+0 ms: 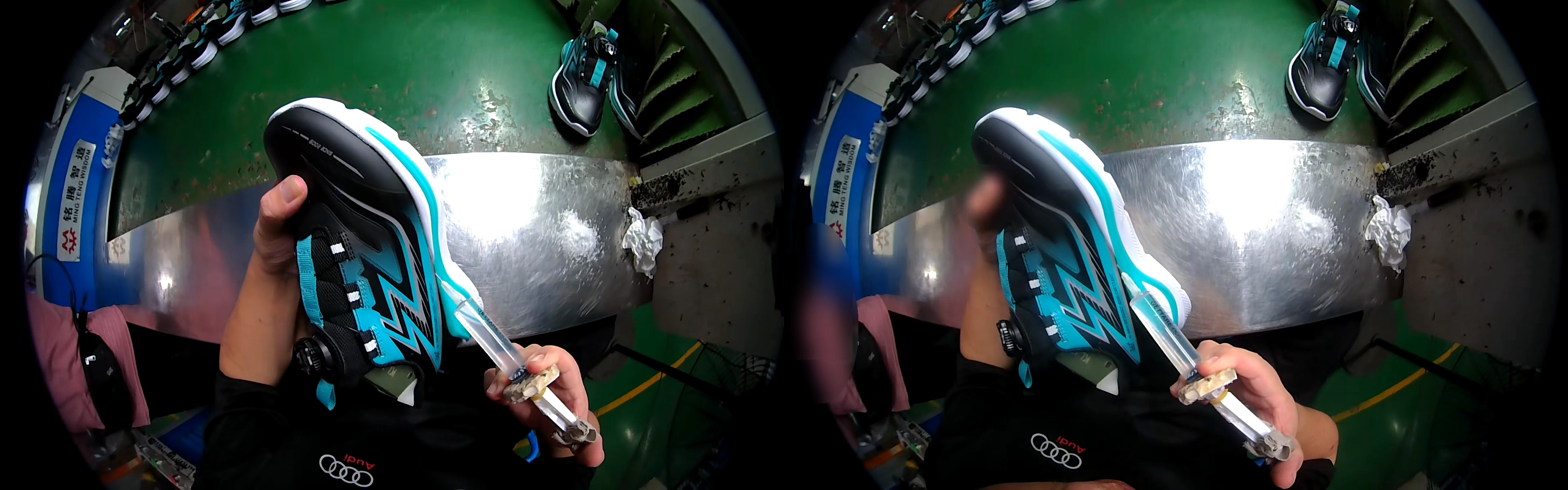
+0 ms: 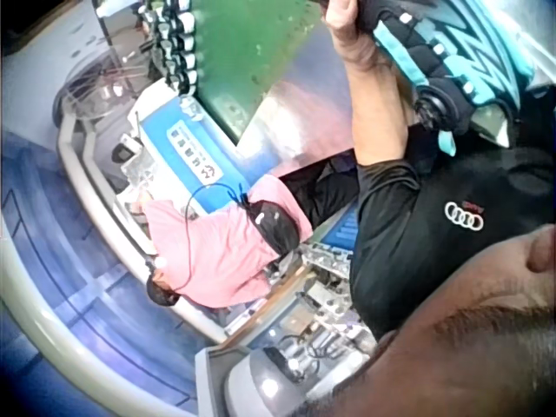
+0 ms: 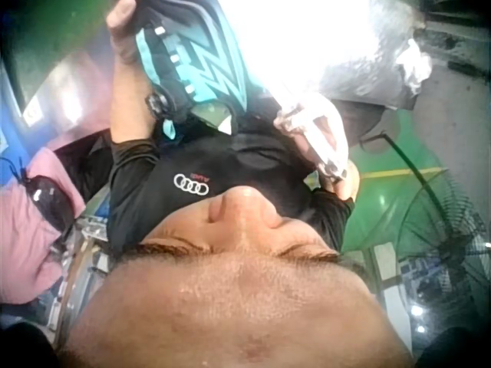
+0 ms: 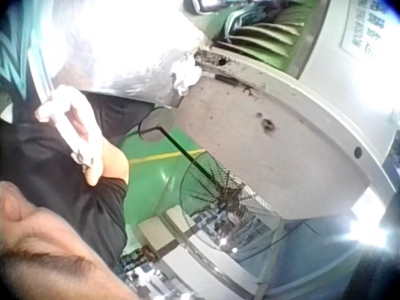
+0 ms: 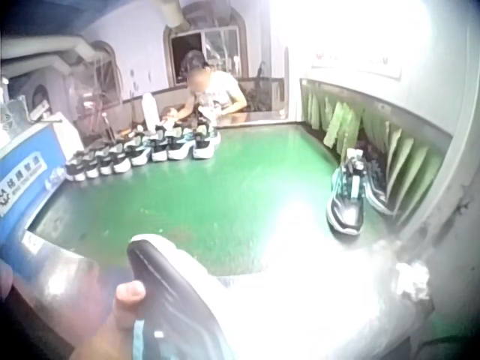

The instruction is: The person applies adhesive to the rear sole area of multiple athletic shoes using a large syringe, then places each shoe back onto a conveyor belt.

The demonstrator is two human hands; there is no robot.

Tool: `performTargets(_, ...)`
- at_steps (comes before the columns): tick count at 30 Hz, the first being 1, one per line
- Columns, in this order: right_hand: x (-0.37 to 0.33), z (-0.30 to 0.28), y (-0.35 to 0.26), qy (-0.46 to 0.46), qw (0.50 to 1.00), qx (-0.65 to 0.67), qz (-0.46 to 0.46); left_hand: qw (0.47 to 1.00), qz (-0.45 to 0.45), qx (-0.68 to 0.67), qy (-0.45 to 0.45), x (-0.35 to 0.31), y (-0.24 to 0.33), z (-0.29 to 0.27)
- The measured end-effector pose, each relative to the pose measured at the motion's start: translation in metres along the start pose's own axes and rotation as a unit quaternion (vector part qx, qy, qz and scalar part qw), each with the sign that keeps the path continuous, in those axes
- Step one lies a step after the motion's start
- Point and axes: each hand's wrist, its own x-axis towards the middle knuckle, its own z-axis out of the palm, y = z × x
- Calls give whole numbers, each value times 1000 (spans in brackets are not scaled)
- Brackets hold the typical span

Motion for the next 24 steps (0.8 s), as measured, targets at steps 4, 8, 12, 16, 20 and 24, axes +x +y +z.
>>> performTargets(4,-11,3,2,25,998,-52,-6,1000,3,6,5,3,1,-2)
performTargets(8,-21,1,1,19,996,-92,10,1000,1,-16,5,6,-1,-3)
performTargets(12,-24,2,3,11,997,-74,5,998,-19,-57,24,9,-2,1)
performTargets(16,-30,-2,5,13,997,-73,5,996,-32,-67,43,10,-1,-4)
performTargets(20,-35,-1,3,12,996,-84,9,995,-36,-70,59,12,0,-2)
performTargets(24,-39,-5,4,9,996,-84,7,995,-48,-79,46,15,0,-7)
